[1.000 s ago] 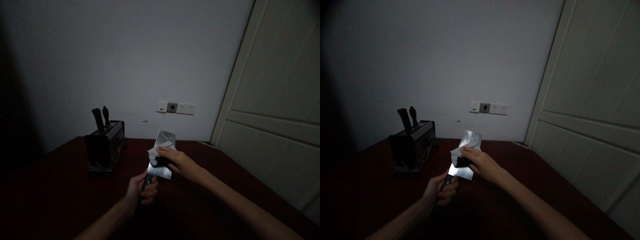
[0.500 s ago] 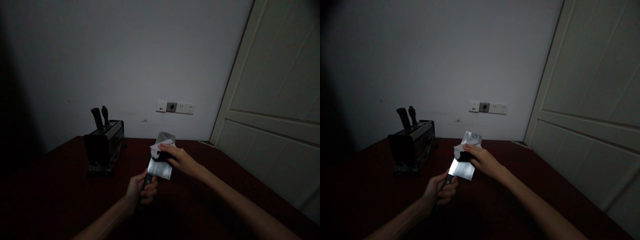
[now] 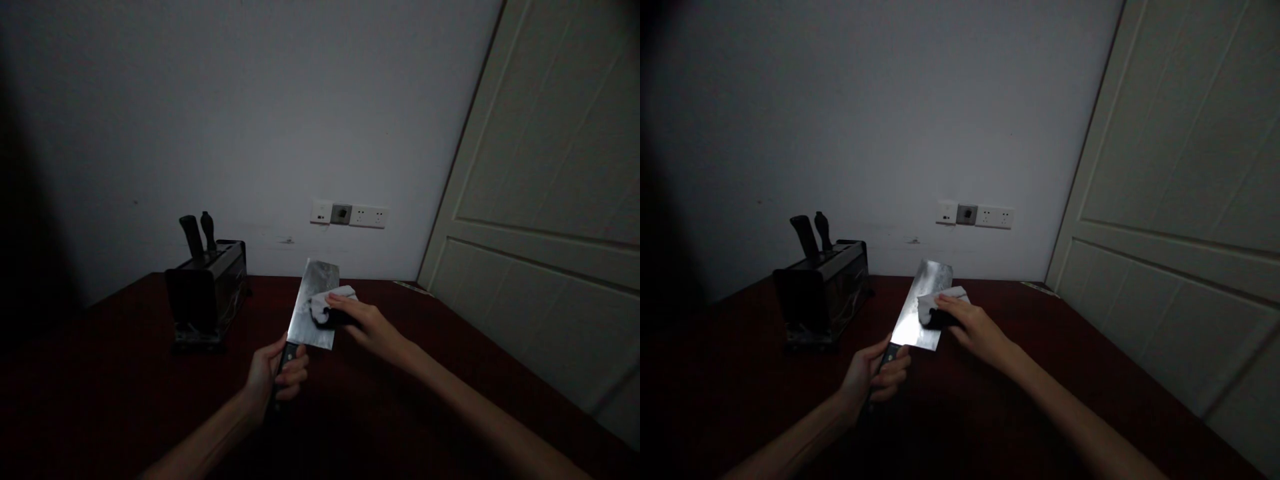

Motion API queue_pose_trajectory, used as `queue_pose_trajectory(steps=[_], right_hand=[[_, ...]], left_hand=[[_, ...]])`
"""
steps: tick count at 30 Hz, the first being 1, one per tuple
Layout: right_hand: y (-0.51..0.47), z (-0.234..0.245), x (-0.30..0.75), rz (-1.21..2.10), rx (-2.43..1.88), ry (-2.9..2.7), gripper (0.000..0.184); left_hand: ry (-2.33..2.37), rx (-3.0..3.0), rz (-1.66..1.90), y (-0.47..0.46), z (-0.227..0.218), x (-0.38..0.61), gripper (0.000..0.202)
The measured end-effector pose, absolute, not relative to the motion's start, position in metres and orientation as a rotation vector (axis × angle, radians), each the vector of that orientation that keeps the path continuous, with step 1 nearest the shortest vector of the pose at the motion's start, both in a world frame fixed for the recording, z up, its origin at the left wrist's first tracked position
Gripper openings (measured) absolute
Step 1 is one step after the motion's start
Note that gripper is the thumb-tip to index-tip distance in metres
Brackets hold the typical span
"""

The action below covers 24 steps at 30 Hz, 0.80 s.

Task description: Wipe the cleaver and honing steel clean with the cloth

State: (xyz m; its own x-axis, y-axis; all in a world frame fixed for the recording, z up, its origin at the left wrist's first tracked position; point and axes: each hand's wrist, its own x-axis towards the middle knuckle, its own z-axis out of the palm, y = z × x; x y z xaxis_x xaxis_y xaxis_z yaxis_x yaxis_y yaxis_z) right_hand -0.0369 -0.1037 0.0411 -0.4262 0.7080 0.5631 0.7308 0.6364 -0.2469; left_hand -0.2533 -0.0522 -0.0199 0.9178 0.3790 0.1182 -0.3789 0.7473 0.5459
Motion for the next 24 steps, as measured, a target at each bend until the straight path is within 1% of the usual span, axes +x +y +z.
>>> queue_pose_trajectory(steps=[3,7,14,20,24], right_hand=[[-0.113,0.036,-0.048,-0.022,-1.075,-2.262,0.054],[-0.127,0.031,-0.066,0.051,-0.941,-2.384,0.051],[-0.107,0.046,-0.04,-0.131,-1.094,-2.2,0.052],[-0.126,0.037,-0.07,-0.023,-0.964,-2.425,0.052],[-0.112,0.049,-0.062,-0.088,-1.011,-2.369,0.051]], left_hand=[[0.009,0.587,0.416,-0.051,-0.021,-0.253,0.026],[0.051,0.594,0.433,-0.05,-0.023,-0.254,0.034],[0.002,0.599,0.373,-0.053,-0.017,-0.255,0.027],[0.025,0.628,0.429,-0.05,-0.024,-0.254,0.031],[-0.047,0.675,0.335,-0.054,-0.024,-0.252,0.03]])
